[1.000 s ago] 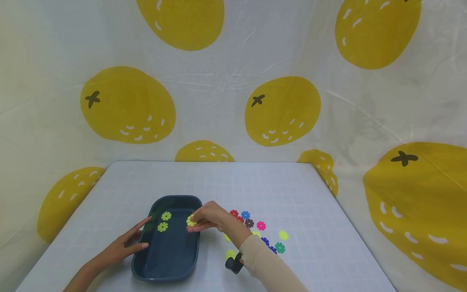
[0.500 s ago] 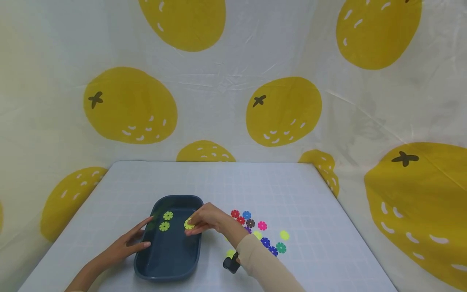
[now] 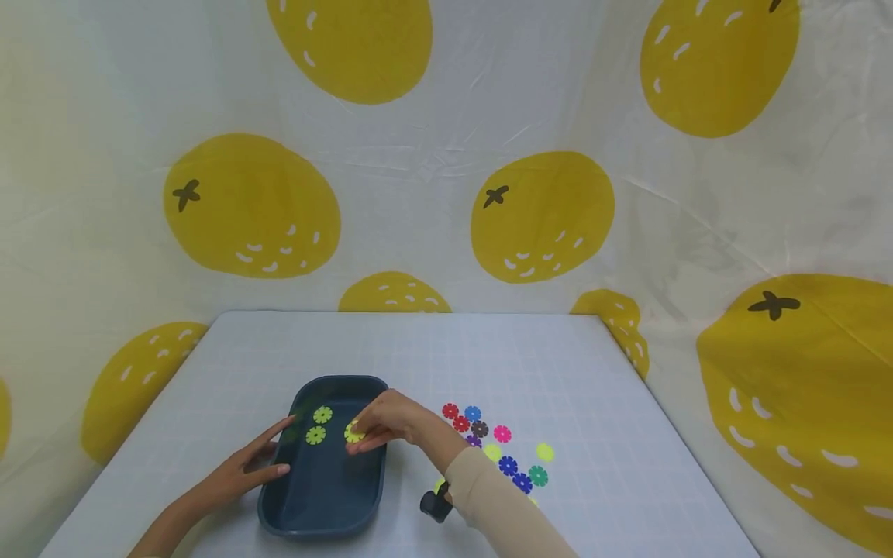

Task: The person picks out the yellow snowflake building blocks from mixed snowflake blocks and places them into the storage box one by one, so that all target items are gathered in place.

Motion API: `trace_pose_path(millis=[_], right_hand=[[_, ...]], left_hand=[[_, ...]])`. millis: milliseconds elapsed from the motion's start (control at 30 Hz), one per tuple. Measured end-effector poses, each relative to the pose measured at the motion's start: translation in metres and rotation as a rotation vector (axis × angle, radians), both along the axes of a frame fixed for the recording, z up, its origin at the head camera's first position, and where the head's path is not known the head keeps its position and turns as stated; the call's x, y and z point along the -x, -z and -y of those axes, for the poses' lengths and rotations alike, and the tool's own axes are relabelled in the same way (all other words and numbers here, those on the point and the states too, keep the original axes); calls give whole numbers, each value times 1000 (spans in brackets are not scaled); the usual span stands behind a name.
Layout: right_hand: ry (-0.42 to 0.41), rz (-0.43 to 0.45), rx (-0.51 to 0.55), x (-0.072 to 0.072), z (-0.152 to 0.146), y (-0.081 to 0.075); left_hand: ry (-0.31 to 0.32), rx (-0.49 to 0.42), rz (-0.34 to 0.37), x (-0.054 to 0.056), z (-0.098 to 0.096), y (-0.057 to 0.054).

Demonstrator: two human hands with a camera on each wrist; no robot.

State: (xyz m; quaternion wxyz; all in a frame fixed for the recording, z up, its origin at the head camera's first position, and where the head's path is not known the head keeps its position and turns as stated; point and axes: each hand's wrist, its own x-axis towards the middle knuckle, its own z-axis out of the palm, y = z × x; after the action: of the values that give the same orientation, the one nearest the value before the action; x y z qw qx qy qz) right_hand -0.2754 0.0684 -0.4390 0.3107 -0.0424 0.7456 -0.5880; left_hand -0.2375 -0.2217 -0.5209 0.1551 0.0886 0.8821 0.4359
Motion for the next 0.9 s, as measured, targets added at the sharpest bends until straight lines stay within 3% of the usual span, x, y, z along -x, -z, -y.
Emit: trace_pose_path(millis=[500,900], right_hand=[[-58,29,-21,3,5,-13],[-67,24,-48,7,13,-12]], left_hand=[[-11,-2,5,-2,-1,-4],[-4,-15,3,1,2,2]])
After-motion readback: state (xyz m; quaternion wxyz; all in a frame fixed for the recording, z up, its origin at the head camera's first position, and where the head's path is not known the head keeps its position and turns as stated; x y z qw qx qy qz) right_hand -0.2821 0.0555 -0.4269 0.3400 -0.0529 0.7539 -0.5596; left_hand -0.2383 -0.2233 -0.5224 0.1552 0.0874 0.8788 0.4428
